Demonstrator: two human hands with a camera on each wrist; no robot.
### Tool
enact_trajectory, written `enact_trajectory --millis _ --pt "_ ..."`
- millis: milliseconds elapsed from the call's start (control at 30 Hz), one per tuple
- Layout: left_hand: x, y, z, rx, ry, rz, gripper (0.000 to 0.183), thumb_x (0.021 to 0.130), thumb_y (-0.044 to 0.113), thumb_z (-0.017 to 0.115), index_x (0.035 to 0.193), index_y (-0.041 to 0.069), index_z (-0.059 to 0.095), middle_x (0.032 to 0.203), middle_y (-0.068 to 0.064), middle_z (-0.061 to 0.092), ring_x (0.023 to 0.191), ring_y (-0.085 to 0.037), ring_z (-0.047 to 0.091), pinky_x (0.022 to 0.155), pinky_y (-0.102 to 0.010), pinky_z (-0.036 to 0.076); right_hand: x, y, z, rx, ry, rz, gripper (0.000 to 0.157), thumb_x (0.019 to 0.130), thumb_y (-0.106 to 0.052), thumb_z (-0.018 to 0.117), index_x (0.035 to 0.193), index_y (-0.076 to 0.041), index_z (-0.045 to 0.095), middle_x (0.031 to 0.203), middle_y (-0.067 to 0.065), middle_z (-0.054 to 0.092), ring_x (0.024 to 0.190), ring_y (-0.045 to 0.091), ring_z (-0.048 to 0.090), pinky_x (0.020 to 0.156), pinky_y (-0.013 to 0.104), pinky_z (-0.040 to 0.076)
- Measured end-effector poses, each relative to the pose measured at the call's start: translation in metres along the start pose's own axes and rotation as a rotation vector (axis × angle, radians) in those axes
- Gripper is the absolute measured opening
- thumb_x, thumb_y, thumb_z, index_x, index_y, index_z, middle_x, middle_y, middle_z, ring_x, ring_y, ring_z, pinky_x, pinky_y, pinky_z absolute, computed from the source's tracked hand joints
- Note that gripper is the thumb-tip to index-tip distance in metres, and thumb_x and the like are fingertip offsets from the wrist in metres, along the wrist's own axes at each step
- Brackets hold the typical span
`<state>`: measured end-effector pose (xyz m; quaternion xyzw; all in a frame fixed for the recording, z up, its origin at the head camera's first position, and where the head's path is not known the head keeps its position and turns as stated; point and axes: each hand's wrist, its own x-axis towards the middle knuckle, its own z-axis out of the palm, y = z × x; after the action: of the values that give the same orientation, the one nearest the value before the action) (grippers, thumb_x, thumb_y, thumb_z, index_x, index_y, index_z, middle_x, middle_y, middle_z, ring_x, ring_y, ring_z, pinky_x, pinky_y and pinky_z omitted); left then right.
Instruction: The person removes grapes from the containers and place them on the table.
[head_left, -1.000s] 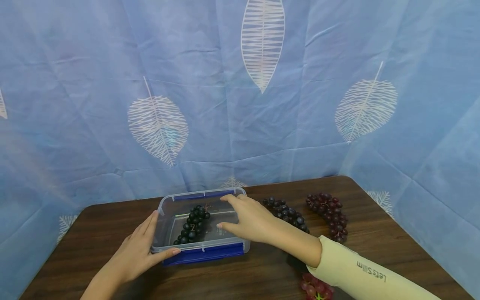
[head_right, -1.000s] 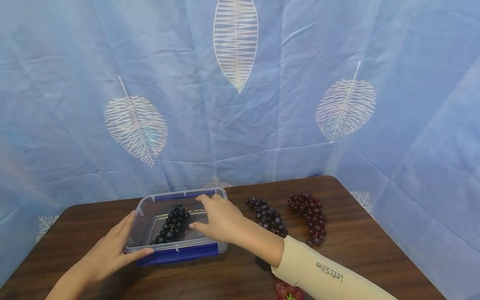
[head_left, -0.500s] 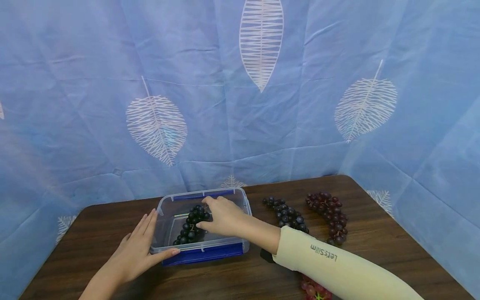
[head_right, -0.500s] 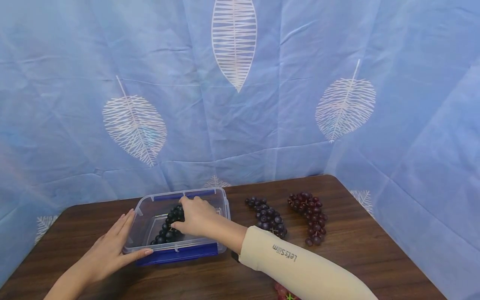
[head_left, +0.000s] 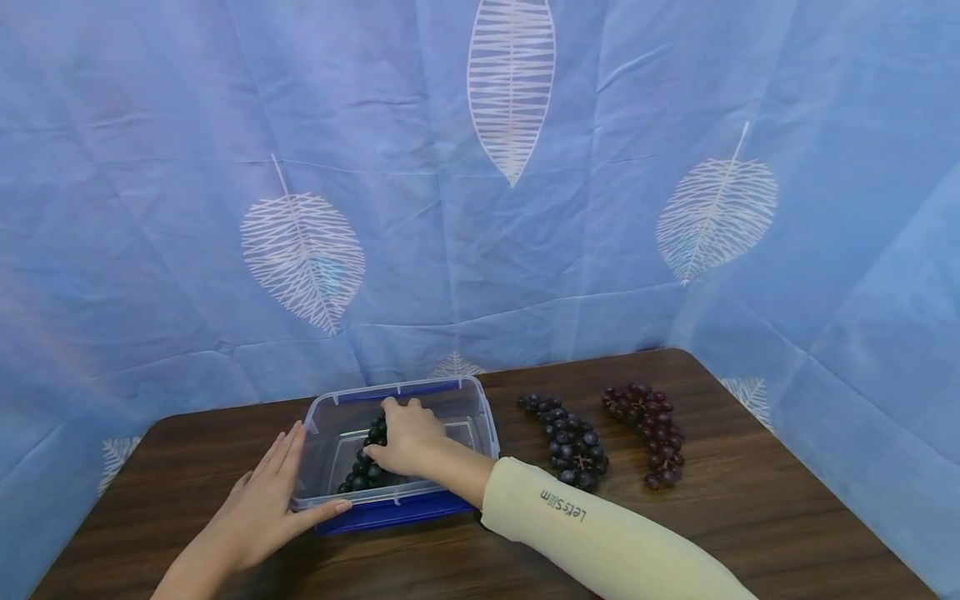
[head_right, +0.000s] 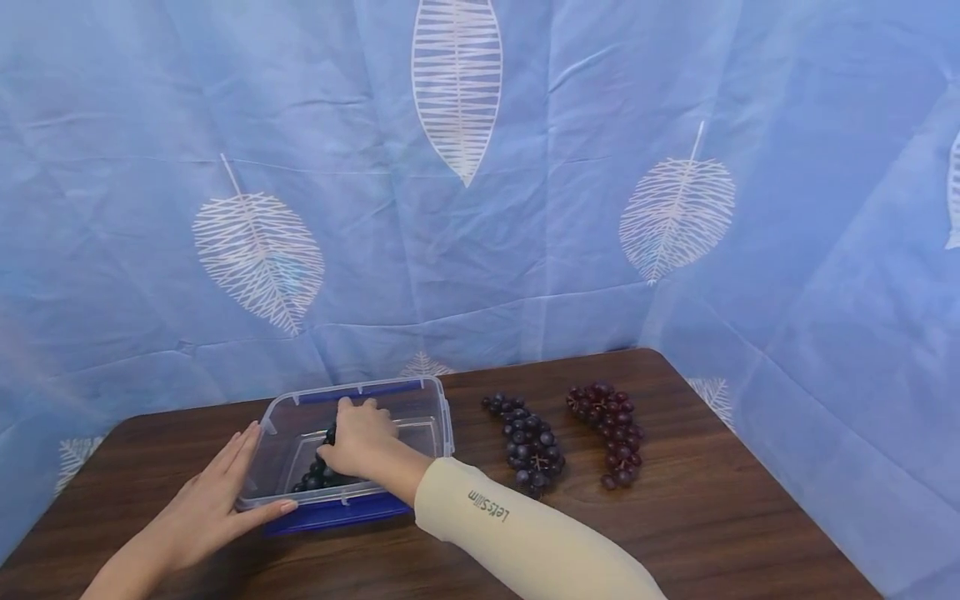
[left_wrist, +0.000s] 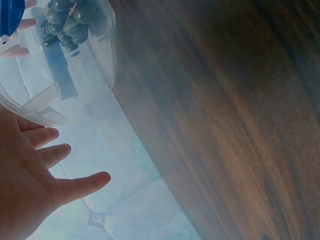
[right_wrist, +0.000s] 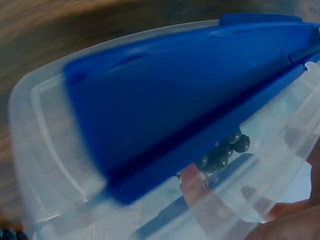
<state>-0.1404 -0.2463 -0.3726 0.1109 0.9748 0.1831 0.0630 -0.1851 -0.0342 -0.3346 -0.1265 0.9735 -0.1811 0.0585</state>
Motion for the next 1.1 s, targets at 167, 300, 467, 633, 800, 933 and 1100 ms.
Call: enact_trajectory --millis 167,300,467,633,800,933,1100 --pt "0.001 -0.003 0.000 -0.001 -0.009 -0.001 0.119 0.087 0.075 0.055 0.161 0.005 -0.007 0.164 -0.031 0.005 0.145 -0.058 0.013 0.093 -0.086 0.021 0.007 -0.012 0.010 -0.003 -0.009 0.074 0.069 0.090 -0.050 0.072 0.148 -0.020 0.048 0.137 0.014 0.056 0.116 0.032 0.061 0.082 0.045 0.057" --pt "0.001 -0.005 0.001 0.006 -0.011 -0.007 0.118 0.088 0.074 0.055 0.160 0.004 -0.007 0.163 -0.032 0.004 0.145 -0.058 0.011 0.092 -0.087 0.020 0.012 -0.025 0.017 -0.020 -0.035 0.158 0.073 0.089 -0.052 0.072 0.150 -0.023 0.045 0.140 0.015 0.053 0.119 0.033 0.060 0.087 0.043 0.057" --pt "0.000 -0.006 0.001 -0.004 -0.040 -0.025 0.118 0.088 0.074 0.054 0.160 0.003 -0.008 0.163 -0.033 0.002 0.145 -0.059 0.010 0.092 -0.087 0.019 0.018 -0.041 0.027 -0.010 -0.066 0.265 0.077 0.087 -0.051 0.075 0.152 -0.028 0.041 0.146 0.014 0.046 0.125 0.034 0.056 0.086 0.045 0.058" --pt "0.001 -0.006 0.002 -0.015 -0.064 -0.037 0.117 0.089 0.075 0.052 0.160 0.005 -0.011 0.164 -0.032 0.000 0.145 -0.059 0.008 0.093 -0.087 0.018 0.028 -0.052 0.038 -0.103 -0.091 0.329 0.082 0.084 -0.056 0.075 0.153 -0.029 0.040 0.149 0.013 0.043 0.122 0.033 0.059 0.084 0.039 0.059" --pt "0.003 -0.004 0.003 -0.009 -0.050 -0.022 0.117 0.089 0.075 0.052 0.160 0.005 -0.010 0.164 -0.031 0.001 0.145 -0.059 0.009 0.092 -0.087 0.019 0.038 -0.056 0.048 -0.176 -0.103 0.381 0.084 0.083 -0.056 0.075 0.153 -0.028 0.038 0.151 0.015 0.040 0.112 0.037 0.062 0.078 0.037 0.059" --pt "0.003 -0.003 0.004 0.014 -0.014 0.012 0.119 0.088 0.074 0.054 0.160 0.002 -0.006 0.163 -0.033 0.005 0.144 -0.059 0.012 0.092 -0.086 0.023 0.042 -0.058 0.055 -0.211 -0.110 0.401 0.087 0.082 -0.057 0.075 0.155 -0.028 0.036 0.155 0.015 0.035 0.111 0.038 0.061 0.076 0.038 0.059" --pt "0.004 -0.003 0.004 0.012 -0.015 0.013 0.118 0.089 0.073 0.054 0.160 0.004 -0.009 0.163 -0.033 0.003 0.144 -0.060 0.011 0.090 -0.087 0.022 0.039 -0.062 0.058 -0.271 -0.111 0.410 0.100 0.076 -0.068 0.075 0.157 -0.030 0.031 0.158 0.013 0.030 0.120 0.034 0.055 0.079 0.038 0.057"
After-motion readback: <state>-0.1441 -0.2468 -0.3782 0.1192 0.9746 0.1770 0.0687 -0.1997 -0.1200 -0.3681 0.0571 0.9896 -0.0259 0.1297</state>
